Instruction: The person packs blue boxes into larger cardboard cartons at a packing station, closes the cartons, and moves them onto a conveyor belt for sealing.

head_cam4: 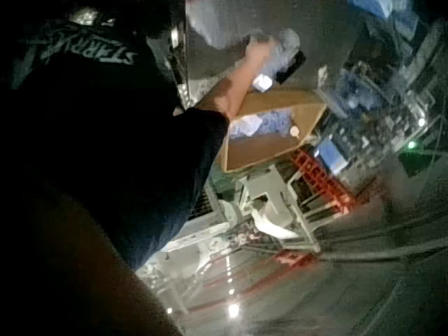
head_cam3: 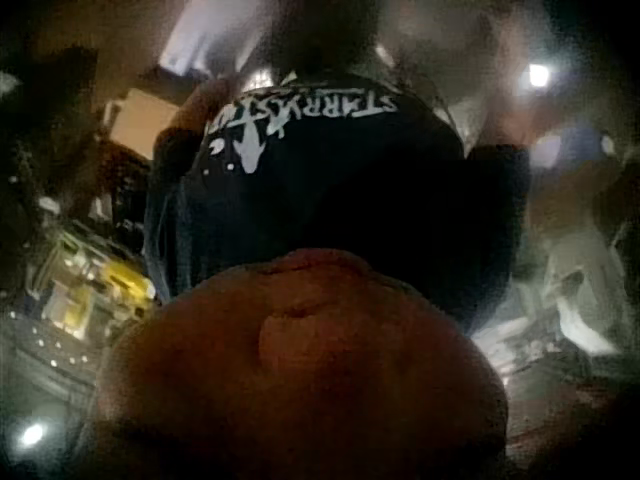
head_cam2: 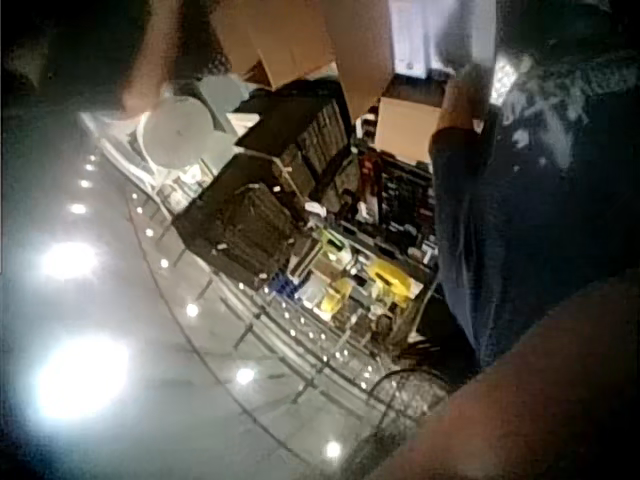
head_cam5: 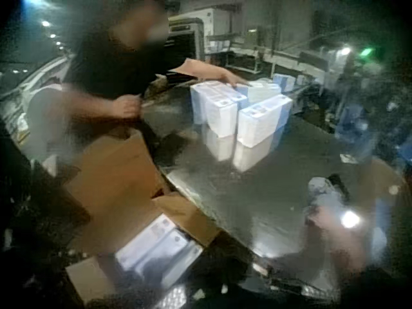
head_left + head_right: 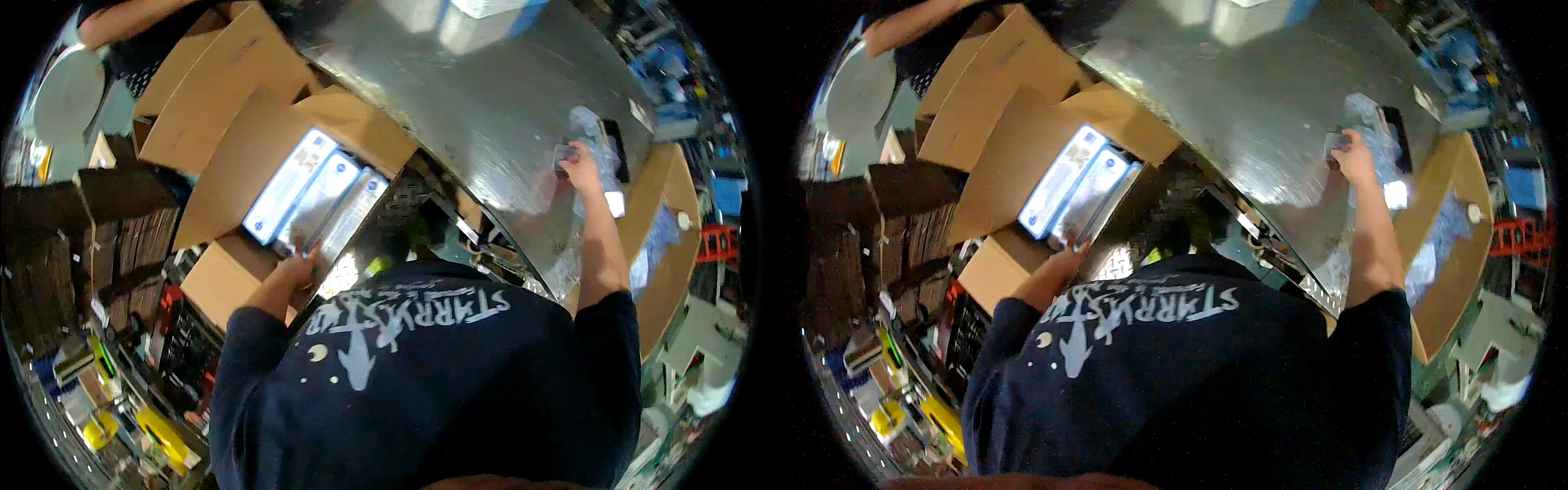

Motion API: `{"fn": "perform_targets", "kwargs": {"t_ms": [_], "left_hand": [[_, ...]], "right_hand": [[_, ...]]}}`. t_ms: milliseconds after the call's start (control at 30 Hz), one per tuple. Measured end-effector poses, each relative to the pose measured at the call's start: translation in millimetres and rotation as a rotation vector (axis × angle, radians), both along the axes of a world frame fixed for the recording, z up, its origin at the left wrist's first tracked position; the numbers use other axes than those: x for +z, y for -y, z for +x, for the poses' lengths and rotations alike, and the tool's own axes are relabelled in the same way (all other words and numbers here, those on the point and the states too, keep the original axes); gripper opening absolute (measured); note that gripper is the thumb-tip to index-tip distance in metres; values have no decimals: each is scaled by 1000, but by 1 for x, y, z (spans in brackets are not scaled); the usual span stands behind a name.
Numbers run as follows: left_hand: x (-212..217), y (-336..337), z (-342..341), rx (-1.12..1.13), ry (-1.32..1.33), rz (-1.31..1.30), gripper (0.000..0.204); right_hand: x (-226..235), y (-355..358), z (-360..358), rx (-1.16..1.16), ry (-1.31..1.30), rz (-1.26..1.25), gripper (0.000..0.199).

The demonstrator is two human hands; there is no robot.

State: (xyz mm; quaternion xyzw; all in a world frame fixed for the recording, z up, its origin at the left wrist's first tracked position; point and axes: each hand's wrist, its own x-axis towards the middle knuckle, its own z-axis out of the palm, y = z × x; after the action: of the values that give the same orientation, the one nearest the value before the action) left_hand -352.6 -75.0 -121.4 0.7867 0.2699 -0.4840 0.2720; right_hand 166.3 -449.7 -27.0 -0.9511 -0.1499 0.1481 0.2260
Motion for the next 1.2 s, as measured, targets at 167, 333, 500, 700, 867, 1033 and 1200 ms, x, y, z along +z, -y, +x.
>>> {"fn": "perform_targets", "kwargs": {"t_ms": [167, 333, 500, 700, 867, 1033, 1200], "left_hand": [[119, -13, 120, 317, 821, -224, 44], [201, 3, 193, 731, 1165, -354, 23], [100, -45, 123, 902, 758, -251, 8], [-33, -57, 58, 1182, 485, 46, 11], [-65, -41, 70, 1759, 712, 11, 7], [-66, -58, 64, 1339, 458, 388, 49], [-11, -83, 72, 868, 502, 648, 43]], "right_hand": [[44, -131, -51, 280, -388, 402, 28], [92, -273, -155, 908, -597, 731, 29], [70, -278, -119, 800, -318, 490, 31], [70, -226, -38, 635, -125, 232, 31], [140, -227, 45, 564, 257, 224, 32], [174, -286, 104, 664, 500, 176, 34], [181, -401, 123, 742, 673, 129, 49]]}}
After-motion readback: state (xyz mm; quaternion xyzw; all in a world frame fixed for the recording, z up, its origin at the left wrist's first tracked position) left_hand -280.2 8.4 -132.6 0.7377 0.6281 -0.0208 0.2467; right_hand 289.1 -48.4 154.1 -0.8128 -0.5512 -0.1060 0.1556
